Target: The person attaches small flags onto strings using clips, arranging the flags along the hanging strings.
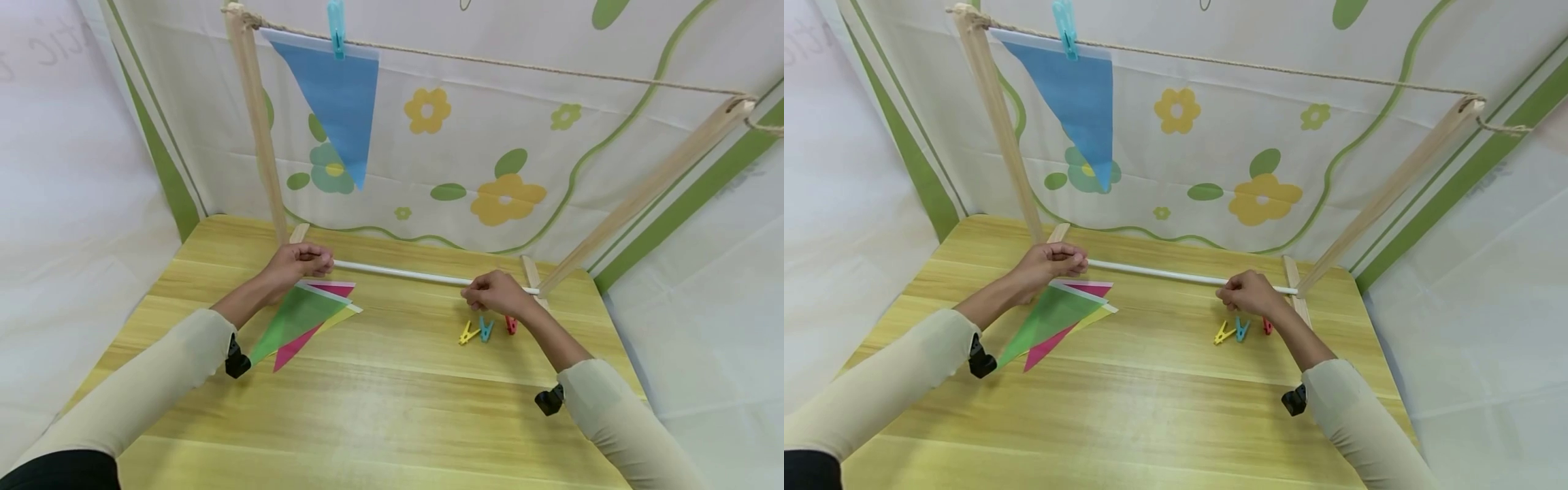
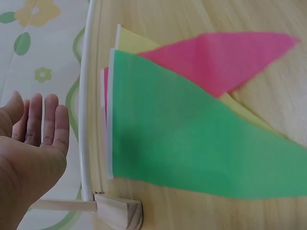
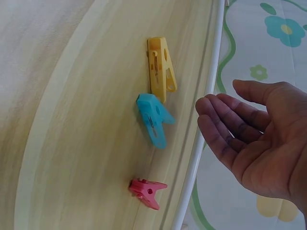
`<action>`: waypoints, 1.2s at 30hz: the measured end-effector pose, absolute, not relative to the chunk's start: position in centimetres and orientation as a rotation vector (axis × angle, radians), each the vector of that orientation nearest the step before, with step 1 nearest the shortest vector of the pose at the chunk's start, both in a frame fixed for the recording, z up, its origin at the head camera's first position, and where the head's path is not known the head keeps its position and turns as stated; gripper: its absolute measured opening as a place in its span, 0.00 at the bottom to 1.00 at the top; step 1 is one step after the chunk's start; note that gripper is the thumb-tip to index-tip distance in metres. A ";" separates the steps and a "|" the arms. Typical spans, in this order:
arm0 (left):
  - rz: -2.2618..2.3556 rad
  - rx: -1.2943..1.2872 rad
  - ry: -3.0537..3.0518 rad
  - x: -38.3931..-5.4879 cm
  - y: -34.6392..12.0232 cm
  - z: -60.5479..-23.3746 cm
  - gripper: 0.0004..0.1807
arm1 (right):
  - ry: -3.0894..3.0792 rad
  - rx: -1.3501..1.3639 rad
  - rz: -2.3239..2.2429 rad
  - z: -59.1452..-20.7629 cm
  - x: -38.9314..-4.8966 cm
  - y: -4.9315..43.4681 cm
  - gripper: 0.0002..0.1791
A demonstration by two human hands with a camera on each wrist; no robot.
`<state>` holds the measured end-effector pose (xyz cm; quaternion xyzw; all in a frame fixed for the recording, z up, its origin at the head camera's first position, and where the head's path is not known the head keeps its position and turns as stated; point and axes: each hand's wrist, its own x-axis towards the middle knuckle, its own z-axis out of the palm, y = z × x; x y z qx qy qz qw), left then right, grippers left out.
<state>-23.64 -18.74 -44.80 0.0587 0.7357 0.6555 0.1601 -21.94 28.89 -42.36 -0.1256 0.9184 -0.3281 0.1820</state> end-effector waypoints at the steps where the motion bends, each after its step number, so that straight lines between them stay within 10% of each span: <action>1: 1.858 0.173 2.107 -23.7 -18.8 -45.0 0.24 | 2.590 -0.354 -0.921 -42.4 -21.8 28.9 0.20; 36: 1.433 0.432 2.455 -23.6 -19.5 -46.5 0.13 | 2.530 -0.236 -0.793 -44.1 -21.9 29.9 0.21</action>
